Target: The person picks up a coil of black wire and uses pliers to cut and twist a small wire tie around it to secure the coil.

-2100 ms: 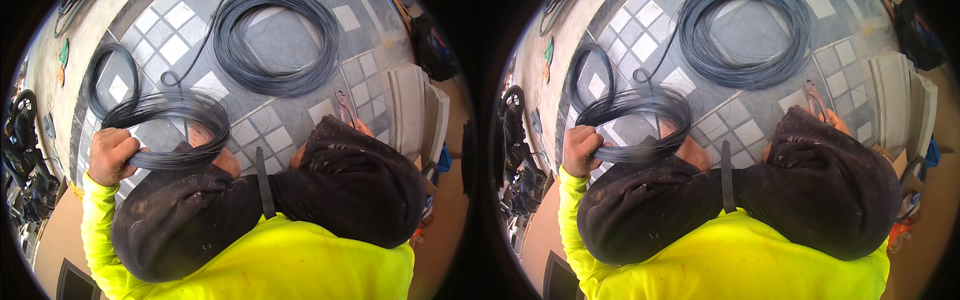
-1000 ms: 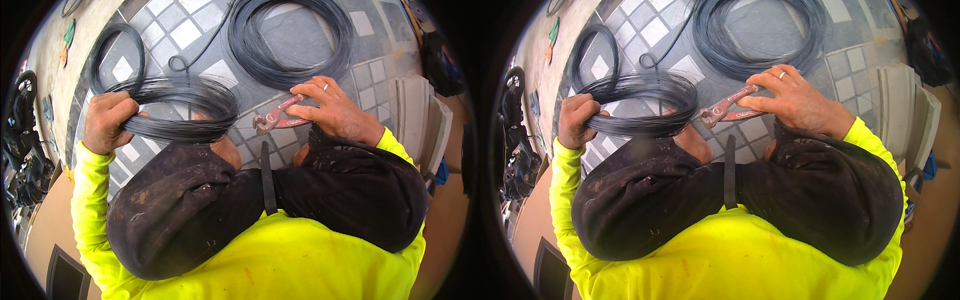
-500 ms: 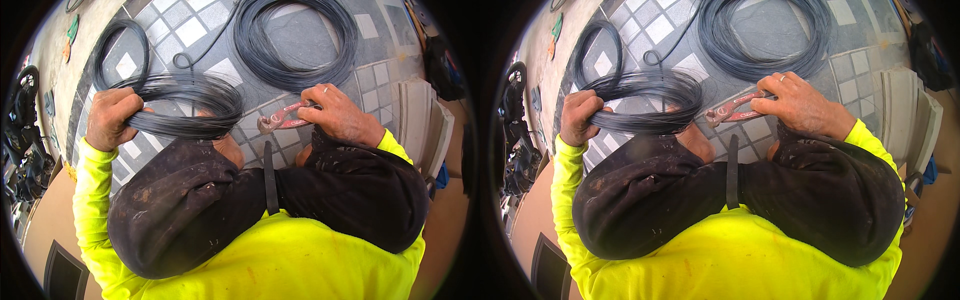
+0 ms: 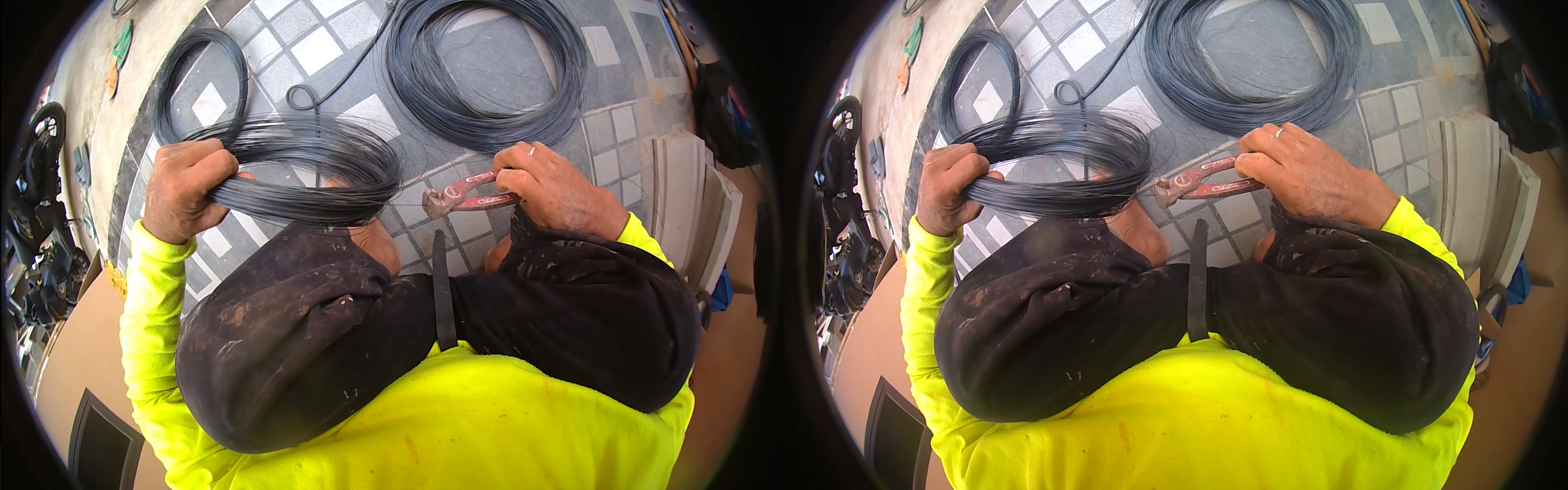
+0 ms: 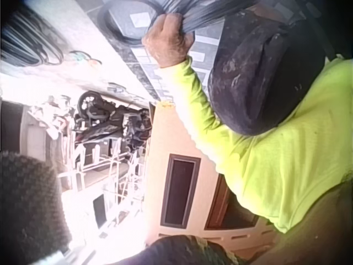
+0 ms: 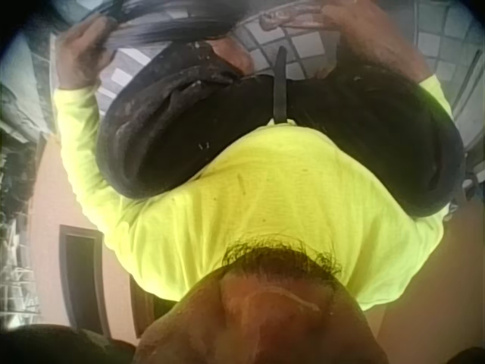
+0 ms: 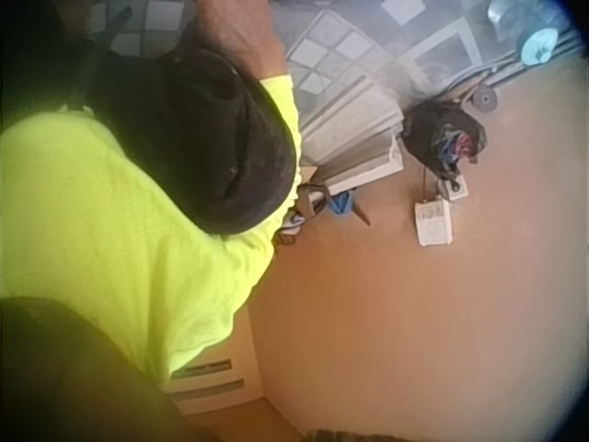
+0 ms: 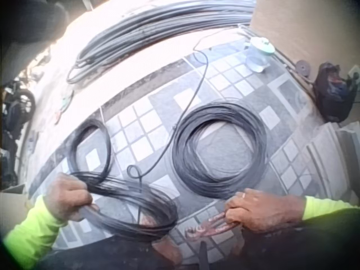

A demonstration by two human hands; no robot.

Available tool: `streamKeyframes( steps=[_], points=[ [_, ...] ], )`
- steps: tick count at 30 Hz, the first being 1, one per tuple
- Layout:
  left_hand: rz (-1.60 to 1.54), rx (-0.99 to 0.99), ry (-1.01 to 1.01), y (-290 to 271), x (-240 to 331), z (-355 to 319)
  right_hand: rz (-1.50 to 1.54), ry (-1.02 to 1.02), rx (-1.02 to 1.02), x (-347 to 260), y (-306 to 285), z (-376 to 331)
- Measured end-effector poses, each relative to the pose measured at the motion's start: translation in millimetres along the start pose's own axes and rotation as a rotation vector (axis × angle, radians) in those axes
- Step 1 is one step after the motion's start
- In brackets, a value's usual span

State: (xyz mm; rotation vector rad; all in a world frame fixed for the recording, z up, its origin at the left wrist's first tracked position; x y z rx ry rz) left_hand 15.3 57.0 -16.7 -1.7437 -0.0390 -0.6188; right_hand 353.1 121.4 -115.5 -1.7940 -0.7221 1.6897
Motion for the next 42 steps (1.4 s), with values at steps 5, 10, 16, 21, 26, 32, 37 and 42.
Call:
streamKeyframes(
  steps=[5,10,16,21,26,32,37,42],
  points=[
    [0.009,0.006,-0.003,-1,2,-3,0.07,0.121,0.054,-1,-7,8],
    [0.016,-0.01,0.023,0,5,1,0.22,0.222,0.04,7,0,5],
    [0.035,-0.014,-0.001,2,5,2,0.341,0.275,0.08,12,2,9],
    [0.023,-0.01,-0.034,1,-1,4,0.437,0.242,0.02,5,0,10],
    [0.018,0.004,-0.079,2,-7,2,0.602,0.159,0.125,2,-11,9],
    [0.039,0.022,-0.085,1,-2,5,0.455,0.305,0.089,19,-18,-2],
    [0.044,0.038,-0.126,2,-4,2,0.497,0.385,0.283,18,-25,-9],
    [0.056,0.059,-0.141,0,-6,-2,0.437,0.337,0.077,25,-18,-12]
  ],
)
Point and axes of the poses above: each hand's wrist, its own z-axis towards the middle knuckle, its own y-axis out of the palm, x = y × z, the point moved 6 cm from there along z, towards the middle knuckle, and after that the axes turned 7 degrees about -y, right-handed, at the moved point
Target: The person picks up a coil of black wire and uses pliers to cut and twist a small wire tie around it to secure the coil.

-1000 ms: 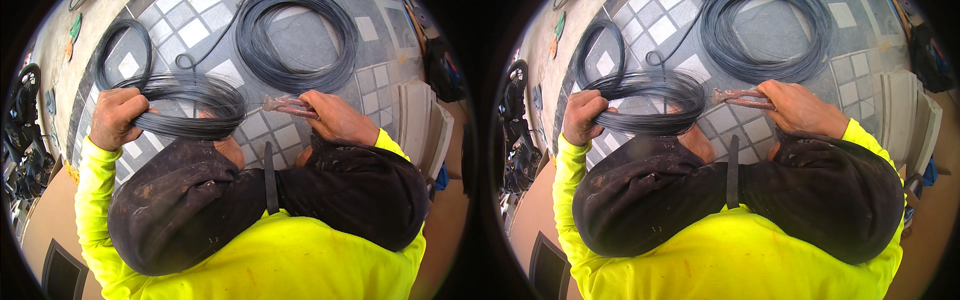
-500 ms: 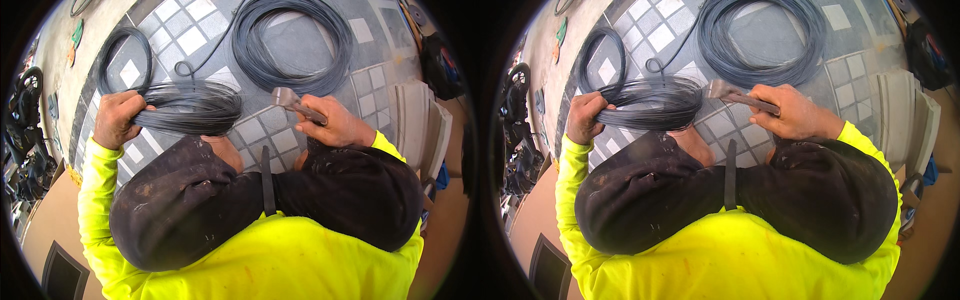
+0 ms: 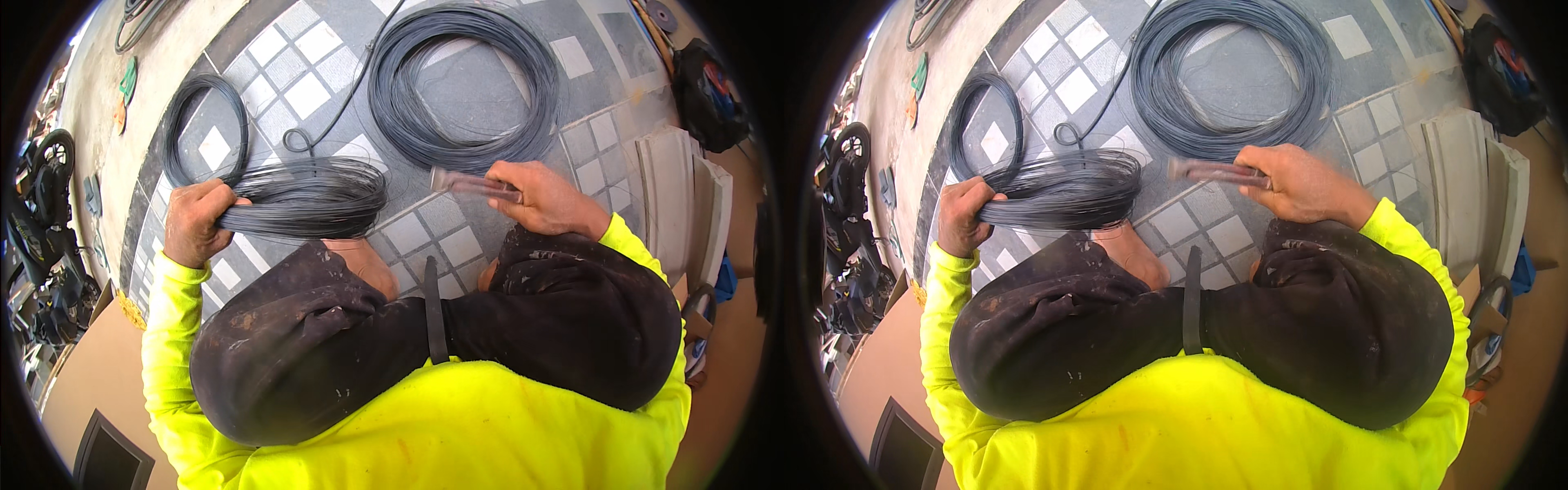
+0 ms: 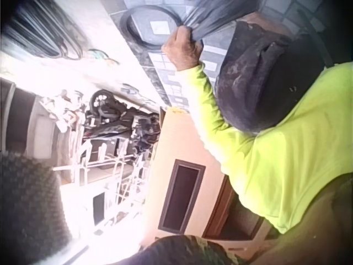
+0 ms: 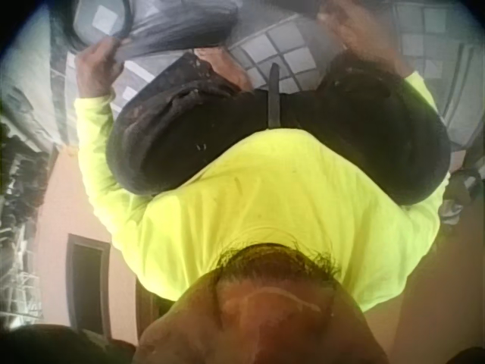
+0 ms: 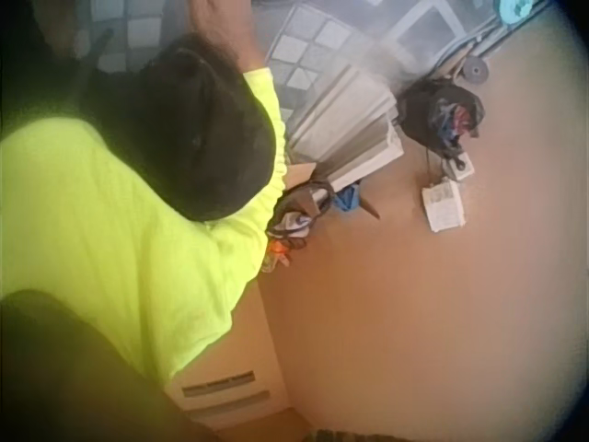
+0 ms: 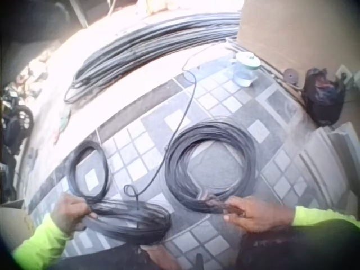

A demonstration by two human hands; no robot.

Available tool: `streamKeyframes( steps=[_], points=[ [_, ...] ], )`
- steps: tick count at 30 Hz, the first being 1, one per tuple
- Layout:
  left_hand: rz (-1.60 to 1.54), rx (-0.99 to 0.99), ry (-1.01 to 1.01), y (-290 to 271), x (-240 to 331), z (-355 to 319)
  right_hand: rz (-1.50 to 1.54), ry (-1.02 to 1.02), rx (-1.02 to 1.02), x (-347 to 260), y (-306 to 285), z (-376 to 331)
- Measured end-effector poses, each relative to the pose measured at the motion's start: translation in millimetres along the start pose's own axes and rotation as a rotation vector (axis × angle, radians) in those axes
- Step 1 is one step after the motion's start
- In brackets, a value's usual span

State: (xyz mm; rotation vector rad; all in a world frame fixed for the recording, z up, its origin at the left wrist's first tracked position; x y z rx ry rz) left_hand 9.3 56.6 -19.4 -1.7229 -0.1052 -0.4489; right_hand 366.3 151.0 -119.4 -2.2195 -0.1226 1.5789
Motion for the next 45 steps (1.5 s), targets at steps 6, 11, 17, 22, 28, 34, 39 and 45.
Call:
streamKeyframes(
  steps=[6,11,17,22,28,34,39,45],
  points=[
    [-0.027,0.051,-0.068,-2,-10,-3,0.16,0.119,0.174,21,-9,-6],
    [-0.044,0.093,-0.112,-1,-18,-9,0.408,0.28,0.045,32,0,-9],
    [-0.106,0.14,-0.153,-2,-22,-8,-0.152,-0.003,0.145,13,1,-4],
    [-0.07,0.184,-0.145,-3,-26,0,0.563,0.208,0.643,35,-20,-12],
    [-0.048,0.243,-0.22,-1,-38,-8,0.047,0.033,0.299,32,-17,-13],
    [-0.072,0.343,-0.355,-1,-59,-35,-0.085,0.088,0.211,40,-7,-19],
    [-0.167,0.311,-0.446,-4,-39,-42,-0.201,0.512,0.689,114,-36,-83],
    [-0.154,0.233,-0.518,-20,-5,-39,-0.651,0.491,0.418,126,-39,-119]
  ],
)
Point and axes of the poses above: each hand's wrist, its own z-axis towards the middle knuckle, its own y-axis out of the palm, x = y × z, the point moved 6 cm from there along z, towards the middle knuckle, and after that the axes turned 7 degrees about -y, right-handed, at the moved point
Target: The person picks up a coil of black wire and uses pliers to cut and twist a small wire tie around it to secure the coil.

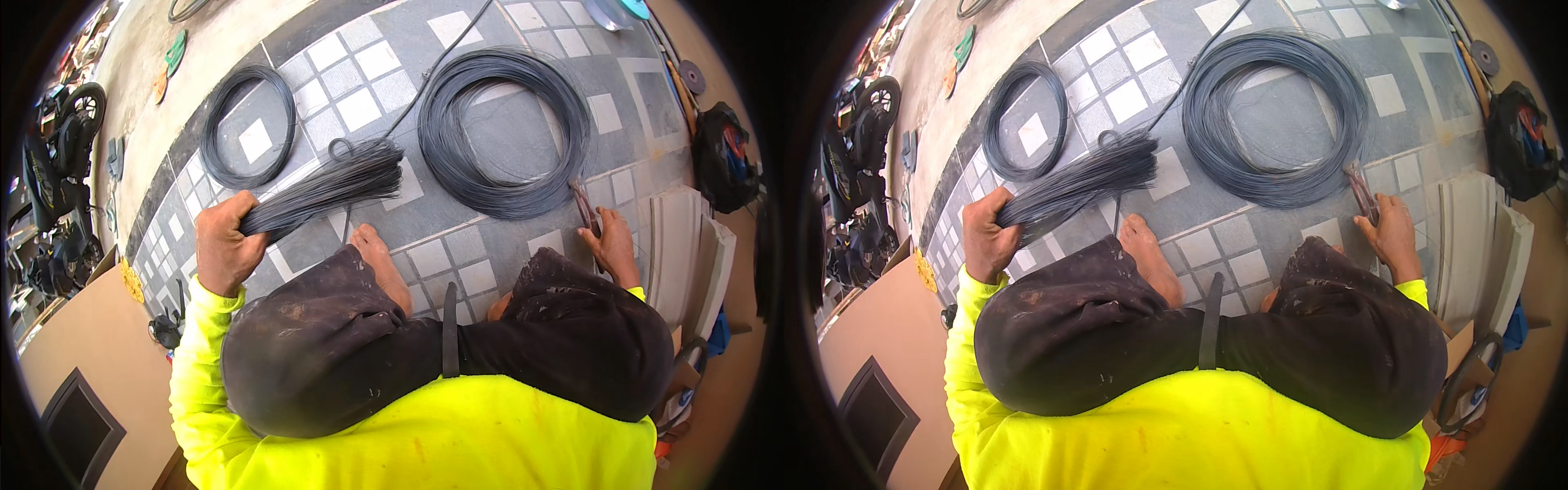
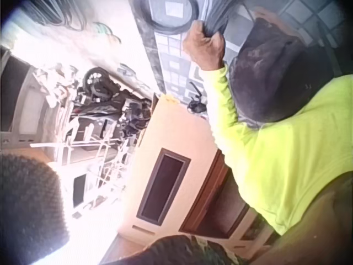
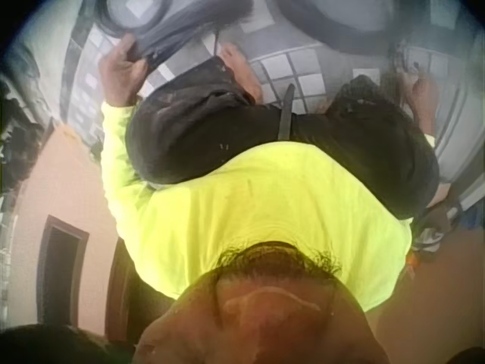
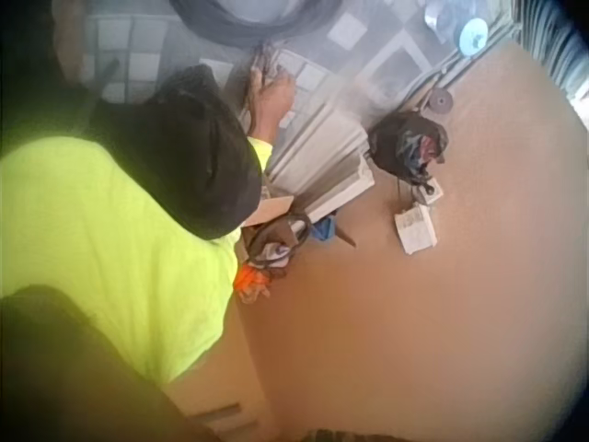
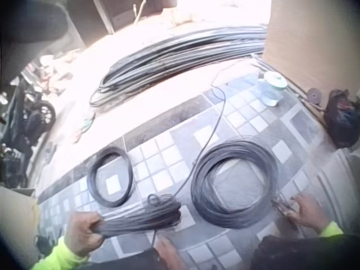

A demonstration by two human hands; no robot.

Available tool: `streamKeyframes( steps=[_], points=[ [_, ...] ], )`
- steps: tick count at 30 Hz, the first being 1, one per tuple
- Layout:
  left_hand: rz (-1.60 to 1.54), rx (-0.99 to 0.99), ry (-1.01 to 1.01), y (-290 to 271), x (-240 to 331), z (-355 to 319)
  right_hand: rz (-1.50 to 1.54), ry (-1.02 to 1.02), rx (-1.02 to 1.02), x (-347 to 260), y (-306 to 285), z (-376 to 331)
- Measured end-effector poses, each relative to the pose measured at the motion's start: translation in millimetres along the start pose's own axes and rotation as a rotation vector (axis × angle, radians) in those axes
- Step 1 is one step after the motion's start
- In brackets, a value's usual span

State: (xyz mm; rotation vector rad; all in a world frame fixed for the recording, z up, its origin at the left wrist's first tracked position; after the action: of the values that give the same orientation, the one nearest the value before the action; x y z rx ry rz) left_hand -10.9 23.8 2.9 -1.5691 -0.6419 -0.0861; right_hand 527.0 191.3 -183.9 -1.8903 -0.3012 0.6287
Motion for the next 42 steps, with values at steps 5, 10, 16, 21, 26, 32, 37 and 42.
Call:
streamKeyframes(
  steps=[5,10,16,21,26,32,37,42],
  points=[
    [0.003,0.074,-0.06,-17,28,-6,0.217,-0.613,0.292,-179,-157,60],
    [-0.083,0.182,-0.11,-56,52,-5,0.266,-1.215,0.332,-339,-195,113],
    [-0.563,0.588,-0.094,-105,5,-28,0.495,-1.183,0.143,-372,-183,170],
    [-0.753,0.64,0.045,-98,-40,-31,0.891,-0.991,-0.069,-350,-196,169],
    [-0.603,0.285,0.059,-76,-44,-23,0.604,-1.19,0.189,-355,-207,159],
    [-0.423,-0.083,0.337,-78,17,-5,0.284,-1.349,0.025,-450,-194,134],
    [-0.558,-0.228,0.19,-47,12,0,0.319,-1.5,0.088,-457,-175,142],
    [-1.056,-0.479,-0.21,-49,2,-25,0.333,-1.568,0.131,-472,-174,147]
  ],
)
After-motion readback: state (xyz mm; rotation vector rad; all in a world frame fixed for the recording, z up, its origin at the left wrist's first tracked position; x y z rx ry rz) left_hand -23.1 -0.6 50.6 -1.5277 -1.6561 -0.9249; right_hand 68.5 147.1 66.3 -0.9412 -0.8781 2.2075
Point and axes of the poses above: each hand's wrist, its own z-axis towards the middle knuckle, its own y-axis out of the palm, x = y × z, the point moved 6 cm from there along z, towards the middle knuckle, and after that the axes turned 7 degrees about -y, right-handed, at the moved point
